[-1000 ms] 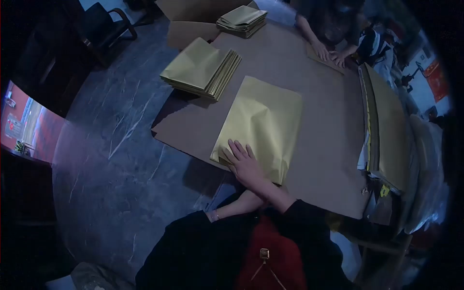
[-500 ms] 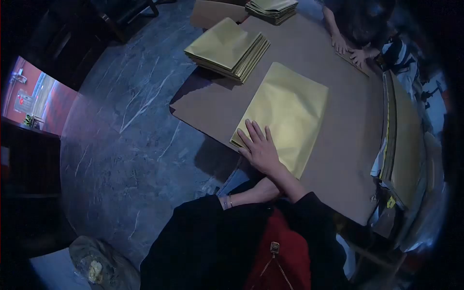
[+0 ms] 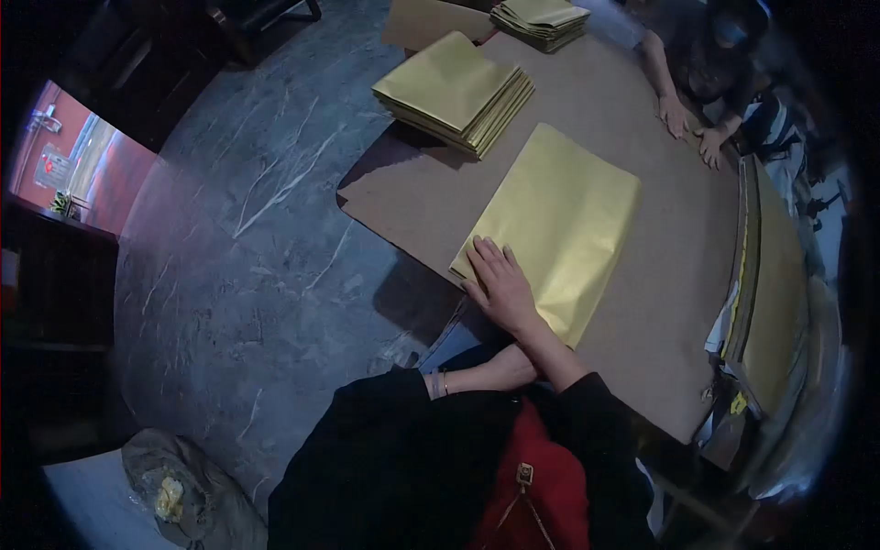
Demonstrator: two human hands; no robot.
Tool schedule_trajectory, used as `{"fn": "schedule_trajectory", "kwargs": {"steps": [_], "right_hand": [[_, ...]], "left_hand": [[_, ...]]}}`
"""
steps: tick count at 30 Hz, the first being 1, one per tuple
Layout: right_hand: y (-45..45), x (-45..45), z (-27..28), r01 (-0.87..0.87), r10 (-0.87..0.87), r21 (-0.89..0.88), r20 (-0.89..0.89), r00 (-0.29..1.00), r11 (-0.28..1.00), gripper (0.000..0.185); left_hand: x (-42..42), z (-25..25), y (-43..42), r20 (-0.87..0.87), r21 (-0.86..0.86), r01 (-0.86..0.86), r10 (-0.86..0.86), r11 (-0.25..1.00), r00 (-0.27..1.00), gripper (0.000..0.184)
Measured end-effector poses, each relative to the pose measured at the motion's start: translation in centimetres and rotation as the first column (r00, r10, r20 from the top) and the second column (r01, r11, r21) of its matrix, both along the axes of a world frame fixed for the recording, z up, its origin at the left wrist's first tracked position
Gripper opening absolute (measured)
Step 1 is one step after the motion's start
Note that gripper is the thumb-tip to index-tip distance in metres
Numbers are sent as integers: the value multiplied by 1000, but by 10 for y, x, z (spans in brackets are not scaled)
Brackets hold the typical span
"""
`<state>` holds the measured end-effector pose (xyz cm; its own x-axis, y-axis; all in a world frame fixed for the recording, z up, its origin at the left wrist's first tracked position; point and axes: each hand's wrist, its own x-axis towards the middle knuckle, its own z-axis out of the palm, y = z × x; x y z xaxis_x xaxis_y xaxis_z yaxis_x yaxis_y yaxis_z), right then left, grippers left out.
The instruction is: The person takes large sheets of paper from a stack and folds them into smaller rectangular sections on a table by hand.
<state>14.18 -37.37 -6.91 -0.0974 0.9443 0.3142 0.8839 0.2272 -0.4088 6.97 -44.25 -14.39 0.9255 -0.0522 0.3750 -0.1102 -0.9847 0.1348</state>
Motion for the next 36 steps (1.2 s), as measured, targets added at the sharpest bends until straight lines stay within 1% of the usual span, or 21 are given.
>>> {"fn": "schedule_trajectory", "kwargs": {"steps": [2,4,5,7,8,9,10,11,14,17,18,20,21,23,27,29,30,32,33,35,36], "right_hand": [[2,0,-3,-14,14,12,-42,999,1000,49],[3,-3,-5,0,6,84,-69,998,996,40],[3,-3,-10,-15,24,103,-92,995,995,35],[4,-6,-9,-10,28,182,-97,995,983,25],[4,-7,-8,-12,30,183,-96,995,983,25],[3,-7,-6,-35,51,187,-84,995,982,25],[3,-7,-5,-57,72,191,-71,995,980,26],[2,-7,-10,-53,70,210,-76,995,976,26],[2,-7,-13,-56,67,202,-52,996,978,27],[3,-6,-17,-70,79,204,-34,996,976,27],[3,-6,-17,-69,77,206,-32,997,976,27],[2,-7,-17,-59,67,226,-30,997,972,28],[2,-7,-17,-58,67,227,-31,997,972,28],[2,-7,-19,-44,58,240,-53,997,970,28],[2,-7,-17,-50,66,256,-57,996,965,27],[2,-8,-15,-42,60,260,-63,996,965,27],[2,-7,-15,-43,61,261,-62,996,964,27],[2,-7,-17,-32,55,227,-93,994,973,27],[2,-7,-16,-34,56,227,-93,994,973,27],[3,-7,-13,-52,69,257,-59,996,965,27],[4,-7,-13,-53,70,259,-57,996,965,27]], "left_hand": [[-1,-1,-1,-37,-11,-28,28,1000,999,45],[0,11,-5,-72,-23,-55,53,998,996,45],[3,22,-12,-224,149,-94,126,984,966,45],[6,42,-19,-458,481,-81,329,873,826,43],[4,3,0,89,-43,-121,124,992,988,42],[4,0,-1,89,-41,-122,126,992,988,42],[4,-2,-3,47,-283,-69,85,957,995,41],[4,-5,-5,17,-510,-22,35,860,999,40],[6,-8,-3,-26,-566,-6,-10,825,1000,39],[-1,23,5,-72,-654,-24,-31,756,997,39],[-1,15,3,-71,-653,-21,-33,757,997,39],[0,-9,-2,83,-332,17,11,943,996,39],[0,-5,-1,82,-331,18,10,943,997,39],[-2,4,-1,56,-448,9,18,894,998,39],[-5,14,2,16,-464,20,-14,885,1000,39],[-5,22,4,-65,-730,-25,-33,683,997,39],[-5,25,4,-64,-729,-25,-32,684,997,39],[-6,30,5,43,-455,-19,43,890,998,41],[-7,30,5,44,-455,-20,45,890,998,41],[-7,30,6,-31,-600,-15,-5,800,999,44],[-5,25,5,-30,-598,-14,-5,801,1000,44]]}}
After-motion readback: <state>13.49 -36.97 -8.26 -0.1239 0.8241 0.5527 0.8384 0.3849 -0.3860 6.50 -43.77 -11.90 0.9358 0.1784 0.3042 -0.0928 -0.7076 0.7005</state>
